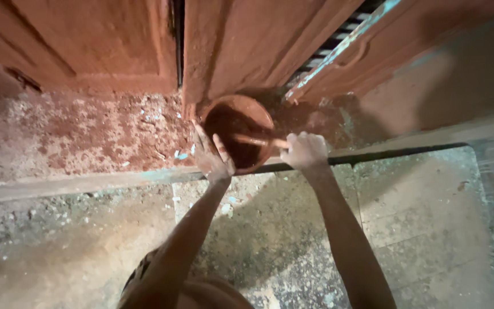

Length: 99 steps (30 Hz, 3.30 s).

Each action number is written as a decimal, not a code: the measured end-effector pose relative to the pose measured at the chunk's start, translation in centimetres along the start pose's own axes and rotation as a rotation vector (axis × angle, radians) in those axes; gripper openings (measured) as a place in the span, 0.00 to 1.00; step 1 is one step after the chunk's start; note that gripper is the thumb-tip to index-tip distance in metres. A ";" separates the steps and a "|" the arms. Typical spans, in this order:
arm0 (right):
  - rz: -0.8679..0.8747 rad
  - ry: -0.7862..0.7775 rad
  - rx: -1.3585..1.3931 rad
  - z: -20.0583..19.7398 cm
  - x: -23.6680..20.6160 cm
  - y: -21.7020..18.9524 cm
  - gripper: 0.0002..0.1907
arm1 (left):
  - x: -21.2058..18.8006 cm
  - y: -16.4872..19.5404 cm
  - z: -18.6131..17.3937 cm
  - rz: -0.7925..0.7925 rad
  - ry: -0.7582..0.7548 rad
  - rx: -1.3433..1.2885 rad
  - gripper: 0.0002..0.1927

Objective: The person paints a reddish-brown door using a brush, repeatedly dipping it into a bucket and applying paint to the lower panels and edges. The person remains seated on the floor throughout the task.

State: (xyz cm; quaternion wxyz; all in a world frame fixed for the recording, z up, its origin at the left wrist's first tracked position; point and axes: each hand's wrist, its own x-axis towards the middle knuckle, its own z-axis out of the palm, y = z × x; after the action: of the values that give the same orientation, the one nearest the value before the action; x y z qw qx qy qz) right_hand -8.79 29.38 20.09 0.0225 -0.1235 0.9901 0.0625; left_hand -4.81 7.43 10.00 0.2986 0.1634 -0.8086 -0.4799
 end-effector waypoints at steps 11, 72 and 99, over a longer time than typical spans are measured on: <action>0.359 0.134 0.021 2.8 -1.8 -2.6 0.23 | 2.0 -0.1 -2.1 -0.077 -0.134 0.159 0.34; 0.890 0.071 1.991 2.9 13.1 -70.6 0.32 | 32.2 -33.7 -49.8 -0.523 -0.436 -0.072 0.46; 0.438 -0.732 2.489 4.9 11.9 -61.0 0.29 | 32.5 -31.7 -47.8 -0.334 -0.426 -0.454 0.40</action>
State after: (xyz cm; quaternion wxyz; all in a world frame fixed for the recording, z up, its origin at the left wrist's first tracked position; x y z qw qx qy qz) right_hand -5.09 -31.54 7.30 0.3753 0.1656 0.3209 -0.8537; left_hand 0.06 -58.34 10.15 0.0695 0.1190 -0.6877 -0.7128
